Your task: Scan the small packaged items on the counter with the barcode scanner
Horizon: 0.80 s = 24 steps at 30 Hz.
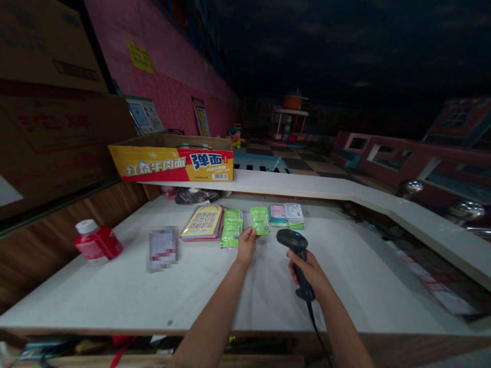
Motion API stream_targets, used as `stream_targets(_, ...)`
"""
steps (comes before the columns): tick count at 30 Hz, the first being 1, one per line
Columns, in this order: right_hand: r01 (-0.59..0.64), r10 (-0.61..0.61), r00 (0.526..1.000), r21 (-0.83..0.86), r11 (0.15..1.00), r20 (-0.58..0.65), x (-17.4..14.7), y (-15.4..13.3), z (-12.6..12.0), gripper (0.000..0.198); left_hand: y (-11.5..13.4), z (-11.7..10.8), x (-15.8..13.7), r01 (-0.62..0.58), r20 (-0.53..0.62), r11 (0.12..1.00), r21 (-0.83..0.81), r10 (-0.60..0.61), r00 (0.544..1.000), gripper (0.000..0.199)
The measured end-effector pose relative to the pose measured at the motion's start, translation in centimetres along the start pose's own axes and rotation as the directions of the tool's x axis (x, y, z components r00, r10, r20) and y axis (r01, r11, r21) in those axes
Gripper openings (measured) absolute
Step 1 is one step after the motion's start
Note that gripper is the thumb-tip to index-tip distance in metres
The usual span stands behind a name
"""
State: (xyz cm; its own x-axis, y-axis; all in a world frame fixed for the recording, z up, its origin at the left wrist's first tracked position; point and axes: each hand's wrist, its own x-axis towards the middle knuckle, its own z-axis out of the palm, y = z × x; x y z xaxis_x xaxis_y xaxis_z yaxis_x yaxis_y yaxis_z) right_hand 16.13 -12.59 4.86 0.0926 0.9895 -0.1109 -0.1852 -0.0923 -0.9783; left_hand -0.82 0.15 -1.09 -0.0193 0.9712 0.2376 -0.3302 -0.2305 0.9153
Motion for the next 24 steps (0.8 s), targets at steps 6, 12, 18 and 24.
stream_targets(6,-0.023,0.024,0.999,0.017,1.000,-0.044,-0.8,-0.2,-0.5,0.041,-0.1,0.0,0.0,-0.016,-0.082,0.999,0.040,0.019,0.996,0.040)
stream_targets(12,-0.070,0.071,0.997,0.090,0.994,-0.015,0.7,0.0,-0.6,0.047,-0.4,0.0,0.1,-0.024,0.015,0.999,0.022,0.024,1.000,0.044)
stream_targets(18,-0.172,0.156,0.985,0.390,0.904,0.073,4.4,1.6,-1.8,0.045,-0.1,0.1,-0.2,-0.007,0.003,0.999,0.031,0.007,1.000,0.045)
stream_targets(24,-0.193,0.109,0.979,0.633,0.749,0.170,5.5,3.5,-3.2,0.041,0.1,0.4,-0.5,0.060,0.014,0.997,-0.038,-0.060,0.998,0.052)
